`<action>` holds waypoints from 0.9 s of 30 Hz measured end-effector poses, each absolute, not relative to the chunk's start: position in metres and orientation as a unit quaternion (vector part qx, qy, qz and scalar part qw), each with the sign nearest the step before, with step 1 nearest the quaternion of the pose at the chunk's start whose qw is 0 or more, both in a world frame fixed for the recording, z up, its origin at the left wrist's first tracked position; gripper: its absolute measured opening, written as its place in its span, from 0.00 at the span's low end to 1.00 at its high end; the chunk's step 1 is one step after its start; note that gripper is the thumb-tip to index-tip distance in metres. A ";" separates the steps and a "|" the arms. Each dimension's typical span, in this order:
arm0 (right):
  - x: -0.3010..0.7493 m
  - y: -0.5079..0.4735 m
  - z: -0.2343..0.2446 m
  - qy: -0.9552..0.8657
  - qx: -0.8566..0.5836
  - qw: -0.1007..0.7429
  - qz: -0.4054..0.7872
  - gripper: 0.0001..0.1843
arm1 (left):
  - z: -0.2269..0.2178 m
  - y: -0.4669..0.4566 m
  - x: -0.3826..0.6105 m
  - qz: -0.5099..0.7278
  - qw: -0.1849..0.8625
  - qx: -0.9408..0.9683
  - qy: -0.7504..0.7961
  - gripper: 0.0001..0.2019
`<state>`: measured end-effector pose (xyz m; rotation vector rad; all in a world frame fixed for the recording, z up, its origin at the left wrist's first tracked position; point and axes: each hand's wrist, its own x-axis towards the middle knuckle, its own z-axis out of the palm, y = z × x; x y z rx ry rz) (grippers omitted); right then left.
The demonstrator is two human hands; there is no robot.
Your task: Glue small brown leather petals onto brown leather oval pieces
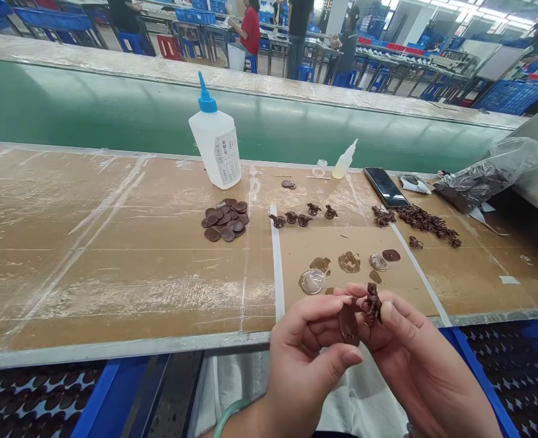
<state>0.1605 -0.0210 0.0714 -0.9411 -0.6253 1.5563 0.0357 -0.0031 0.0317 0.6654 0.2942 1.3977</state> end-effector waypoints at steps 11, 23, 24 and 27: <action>0.160 -0.024 0.068 -0.413 -0.454 0.589 0.526 0.02 | 0.034 0.000 0.034 0.647 0.688 0.300 0.134 0.20; 0.169 -0.027 0.061 -0.503 -0.478 0.529 0.489 0.06 | 0.033 0.002 0.034 0.645 0.676 0.317 0.162 0.19; 0.170 -0.027 0.062 -0.507 -0.482 0.525 0.485 0.06 | 0.033 0.002 0.033 0.644 0.675 0.319 0.166 0.19; 0.169 -0.026 0.066 -0.518 -0.489 0.521 0.470 0.05 | 0.034 0.001 0.032 0.640 0.672 0.324 0.181 0.19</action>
